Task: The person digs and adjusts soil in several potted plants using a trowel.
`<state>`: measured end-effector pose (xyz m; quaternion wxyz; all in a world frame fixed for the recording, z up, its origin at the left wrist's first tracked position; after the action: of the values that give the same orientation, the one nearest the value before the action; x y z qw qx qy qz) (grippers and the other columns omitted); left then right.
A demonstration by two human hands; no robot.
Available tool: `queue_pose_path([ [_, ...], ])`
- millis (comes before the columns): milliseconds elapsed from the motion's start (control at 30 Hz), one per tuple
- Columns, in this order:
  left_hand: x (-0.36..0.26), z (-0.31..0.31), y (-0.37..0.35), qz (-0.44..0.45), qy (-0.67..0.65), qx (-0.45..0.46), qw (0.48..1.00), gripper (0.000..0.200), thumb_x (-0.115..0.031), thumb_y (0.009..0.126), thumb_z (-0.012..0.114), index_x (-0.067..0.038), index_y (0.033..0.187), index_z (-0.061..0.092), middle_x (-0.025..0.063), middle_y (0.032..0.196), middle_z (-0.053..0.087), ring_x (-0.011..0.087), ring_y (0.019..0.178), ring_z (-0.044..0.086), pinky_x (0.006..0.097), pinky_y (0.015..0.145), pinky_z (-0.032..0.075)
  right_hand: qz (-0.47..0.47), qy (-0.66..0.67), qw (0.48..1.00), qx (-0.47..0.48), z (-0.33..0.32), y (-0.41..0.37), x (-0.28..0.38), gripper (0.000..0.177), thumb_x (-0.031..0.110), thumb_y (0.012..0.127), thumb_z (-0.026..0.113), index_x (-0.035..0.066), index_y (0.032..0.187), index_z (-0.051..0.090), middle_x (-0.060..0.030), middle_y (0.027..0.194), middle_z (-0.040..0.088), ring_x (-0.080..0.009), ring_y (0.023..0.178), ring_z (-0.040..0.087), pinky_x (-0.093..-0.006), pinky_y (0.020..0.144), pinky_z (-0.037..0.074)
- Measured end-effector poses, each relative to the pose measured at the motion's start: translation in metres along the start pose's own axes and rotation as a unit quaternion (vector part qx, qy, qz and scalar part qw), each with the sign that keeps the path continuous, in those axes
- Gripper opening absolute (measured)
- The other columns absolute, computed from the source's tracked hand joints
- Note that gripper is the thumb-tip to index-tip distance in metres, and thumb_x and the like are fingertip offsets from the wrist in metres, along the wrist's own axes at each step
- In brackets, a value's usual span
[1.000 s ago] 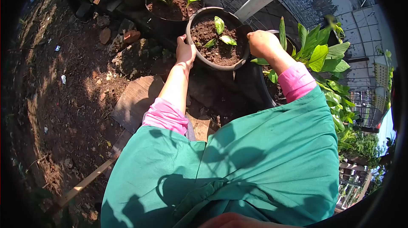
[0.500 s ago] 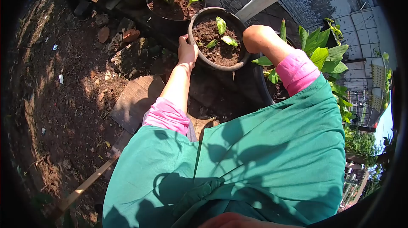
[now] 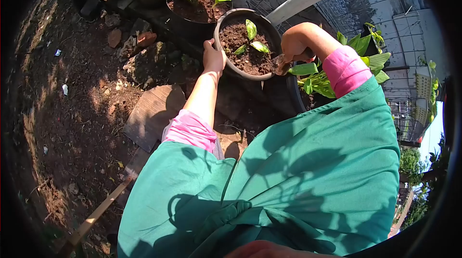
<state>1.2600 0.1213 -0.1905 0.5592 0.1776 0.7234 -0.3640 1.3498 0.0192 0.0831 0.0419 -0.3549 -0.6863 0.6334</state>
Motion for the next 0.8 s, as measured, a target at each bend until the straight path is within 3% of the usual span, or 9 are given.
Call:
queue_pose_path([
  [167, 0.01, 0.004, 0.006, 0.002, -0.013, 0.009, 1.0, 0.063, 0.0, 0.077, 0.058, -0.01, 0.136, 0.036, 0.0047, 0.07, 0.051, 0.0131, 0.049, 0.047, 0.0299, 0.042, 0.037, 0.014, 0.215, 0.976, -0.003, 0.01, 0.014, -0.034, 0.023, 0.018, 0.084, 0.057, -0.001, 0.088, 0.068, -0.0151, 0.075, 0.066, -0.0218, 0.056, 0.063, -0.0357, 0.054, 0.054],
  [233, 0.013, 0.004, 0.008, 0.006, -0.011, 0.008, 1.0, 0.063, 0.0, 0.078, 0.058, -0.01, 0.136, 0.036, 0.0046, 0.07, 0.051, 0.0126, 0.049, 0.046, 0.0297, 0.042, 0.036, 0.059, -0.026, 0.992, -0.111, 0.016, 0.002, -0.026, 0.029, 0.023, 0.08, 0.063, 0.0, 0.097, 0.069, -0.0166, 0.095, 0.068, -0.0271, 0.076, 0.068, -0.0365, 0.065, 0.055],
  [267, 0.013, 0.005, 0.008, 0.009, -0.008, 0.007, 1.0, 0.063, 0.001, 0.078, 0.057, -0.01, 0.136, 0.036, 0.0045, 0.07, 0.051, 0.0122, 0.048, 0.045, 0.0295, 0.042, 0.035, 0.047, -0.152, 0.962, -0.221, 0.023, 0.004, -0.021, 0.027, 0.018, 0.078, 0.061, 0.005, 0.1, 0.071, -0.0131, 0.101, 0.069, -0.0272, 0.087, 0.069, -0.0349, 0.071, 0.055],
  [300, 0.013, 0.005, 0.008, 0.008, -0.009, 0.007, 1.0, 0.063, 0.001, 0.078, 0.057, -0.01, 0.136, 0.036, 0.0045, 0.07, 0.051, 0.0122, 0.048, 0.045, 0.0295, 0.042, 0.035, 0.068, -0.163, 0.947, -0.27, 0.025, -0.013, -0.004, 0.027, 0.015, 0.075, 0.06, 0.008, 0.098, 0.072, -0.0108, 0.101, 0.07, -0.0272, 0.094, 0.068, -0.0356, 0.075, 0.054],
  [433, 0.012, 0.005, 0.006, 0.007, -0.01, 0.009, 1.0, 0.062, 0.002, 0.079, 0.056, -0.009, 0.136, 0.036, 0.0044, 0.071, 0.052, 0.0116, 0.048, 0.045, 0.0291, 0.042, 0.035, 0.035, -0.193, 0.948, -0.249, 0.02, -0.013, -0.001, 0.025, 0.027, 0.072, 0.065, 0.015, 0.092, 0.073, -0.008, 0.09, 0.071, -0.027, 0.085, 0.068, -0.037, 0.072, 0.054],
  [500, 0.01, 0.004, 0.006, 0.009, -0.014, 0.009, 1.0, 0.061, 0.002, 0.079, 0.056, -0.009, 0.136, 0.036, 0.0043, 0.071, 0.053, 0.0114, 0.048, 0.045, 0.0289, 0.042, 0.035, -0.057, -0.141, 0.952, -0.265, 0.019, -0.004, -0.018, 0.036, 0.032, 0.071, 0.069, 0.013, 0.102, 0.07, -0.0092, 0.075, 0.068, -0.025, 0.069, 0.067, -0.0368, 0.061, 0.054],
  [567, 0.01, 0.003, 0.004, 0.015, -0.027, 0.011, 0.999, 0.06, 0.001, 0.08, 0.057, -0.009, 0.136, 0.036, 0.0043, 0.071, 0.053, 0.0114, 0.049, 0.046, 0.0286, 0.043, 0.036, -0.023, 0.061, 0.985, -0.162, 0.021, -0.015, -0.022, 0.032, 0.03, 0.077, 0.066, 0.01, 0.102, 0.069, -0.0084, 0.067, 0.063, -0.0212, 0.058, 0.063, -0.0352, 0.053, 0.051],
  [633, 0.005, 0.0, 0.0, 0.011, -0.02, 0.014, 1.0, 0.059, 0.001, 0.081, 0.058, -0.009, 0.136, 0.036, 0.0044, 0.072, 0.054, 0.0114, 0.051, 0.047, 0.0283, 0.043, 0.037, -0.039, 0.161, 0.974, -0.157, 0.035, -0.007, -0.029, 0.032, 0.031, 0.081, 0.064, 0.01, 0.105, 0.067, -0.0054, 0.058, 0.055, -0.0163, 0.048, 0.055, -0.0317, 0.045, 0.046],
  [800, -0.01, -0.008, -0.009, -0.019, -0.037, 0.039, 0.998, 0.06, 0.0, 0.082, 0.059, -0.01, 0.136, 0.036, 0.0068, 0.083, 0.059, 0.0123, 0.059, 0.052, 0.0283, 0.048, 0.042, -0.091, 0.391, 0.911, -0.094, 0.081, 0.016, -0.042, 0.032, 0.037, 0.091, 0.062, 0.011, 0.109, 0.064, 0.0002, 0.057, 0.051, -0.01, 0.042, 0.047, -0.0271, 0.037, 0.037],
])
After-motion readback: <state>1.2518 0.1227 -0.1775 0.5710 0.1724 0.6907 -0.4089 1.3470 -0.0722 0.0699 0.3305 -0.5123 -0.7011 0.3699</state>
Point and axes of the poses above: each hand's wrist, its own y-axis towards the middle knuckle, its own z-axis out of the palm, x = y × z, the point moved 1 cm from there along y, towards the middle knuckle
